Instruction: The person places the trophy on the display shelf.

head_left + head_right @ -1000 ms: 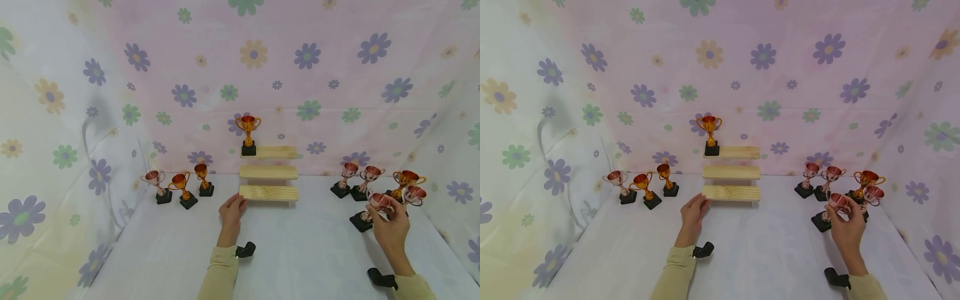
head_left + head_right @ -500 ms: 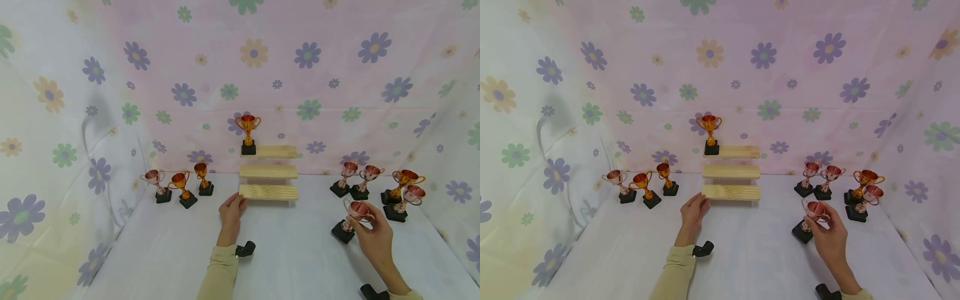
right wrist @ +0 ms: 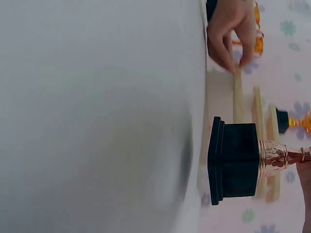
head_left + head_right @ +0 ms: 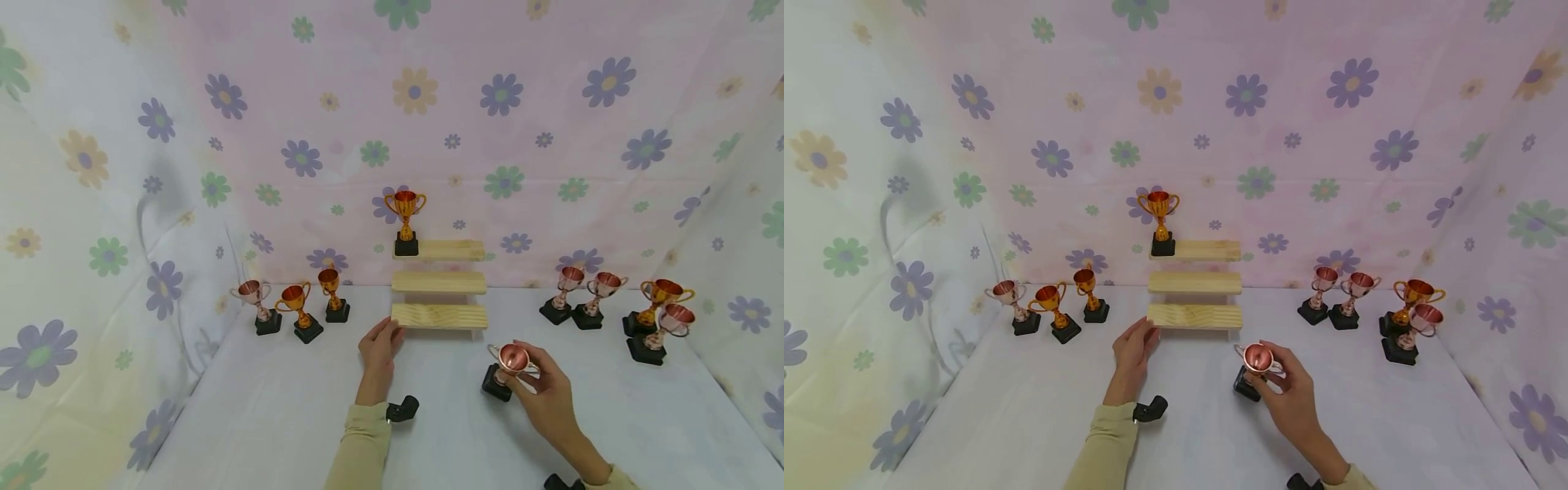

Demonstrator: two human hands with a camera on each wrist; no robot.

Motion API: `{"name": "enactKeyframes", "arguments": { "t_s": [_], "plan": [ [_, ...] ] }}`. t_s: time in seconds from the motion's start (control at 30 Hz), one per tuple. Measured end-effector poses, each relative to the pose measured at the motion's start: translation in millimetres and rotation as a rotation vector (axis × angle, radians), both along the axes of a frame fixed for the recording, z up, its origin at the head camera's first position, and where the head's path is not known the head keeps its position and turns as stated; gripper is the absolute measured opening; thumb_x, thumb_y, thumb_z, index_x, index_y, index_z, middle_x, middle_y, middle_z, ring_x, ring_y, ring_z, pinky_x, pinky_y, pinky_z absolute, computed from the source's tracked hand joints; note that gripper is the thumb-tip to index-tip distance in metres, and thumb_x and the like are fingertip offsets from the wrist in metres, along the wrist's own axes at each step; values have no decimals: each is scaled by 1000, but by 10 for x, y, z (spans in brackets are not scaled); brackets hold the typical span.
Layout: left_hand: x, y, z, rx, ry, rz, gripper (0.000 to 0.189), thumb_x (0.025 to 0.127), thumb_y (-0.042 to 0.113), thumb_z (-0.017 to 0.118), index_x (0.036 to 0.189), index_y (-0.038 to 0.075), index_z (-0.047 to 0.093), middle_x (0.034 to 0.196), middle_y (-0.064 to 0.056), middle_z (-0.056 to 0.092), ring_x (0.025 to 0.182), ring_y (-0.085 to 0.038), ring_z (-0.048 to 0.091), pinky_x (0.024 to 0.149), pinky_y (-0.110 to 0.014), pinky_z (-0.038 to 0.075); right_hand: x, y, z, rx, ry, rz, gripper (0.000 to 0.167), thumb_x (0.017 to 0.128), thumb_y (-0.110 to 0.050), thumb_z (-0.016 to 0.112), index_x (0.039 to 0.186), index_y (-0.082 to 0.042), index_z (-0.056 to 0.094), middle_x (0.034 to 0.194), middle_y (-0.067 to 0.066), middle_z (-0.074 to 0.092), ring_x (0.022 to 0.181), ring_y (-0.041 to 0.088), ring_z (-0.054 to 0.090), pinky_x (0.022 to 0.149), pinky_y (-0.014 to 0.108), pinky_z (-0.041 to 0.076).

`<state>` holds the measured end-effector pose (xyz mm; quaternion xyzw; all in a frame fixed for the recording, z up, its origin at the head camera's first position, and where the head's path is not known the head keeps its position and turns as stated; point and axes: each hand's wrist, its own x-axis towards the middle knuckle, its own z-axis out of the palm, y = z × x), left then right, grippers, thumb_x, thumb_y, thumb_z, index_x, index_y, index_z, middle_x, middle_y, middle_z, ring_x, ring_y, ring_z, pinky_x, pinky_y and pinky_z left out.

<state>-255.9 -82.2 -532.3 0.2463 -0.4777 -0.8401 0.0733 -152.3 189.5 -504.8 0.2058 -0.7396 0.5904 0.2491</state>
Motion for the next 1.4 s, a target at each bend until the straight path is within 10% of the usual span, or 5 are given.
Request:
{"name": "enactKeyframes", "arguments": {
  "t_s": [0.8, 1.4],
  "plan": [
    [-34, 0, -34, 1, 34, 23, 31, 91, -1, 70, 120, -12, 66, 105, -20, 67, 84, -17, 71, 77, -23, 63, -366, -1014, 319, -28, 48, 312, 59, 76, 16, 80, 131, 9, 59, 124, 26, 65, 111, 7, 66, 84, 29, 62],
    [-17, -2, -25, -7, -10, 13, 31, 93, 2, 70, 122, -7, 68, 109, -18, 68, 87, -17, 71, 81, -26, 63, -1117, -1041, 898, -143, 10, 324, 57, 83, 20, 70, 137, 14, 50, 125, 26, 60, 106, 10, 65, 89, 26, 61]
  ]
}}
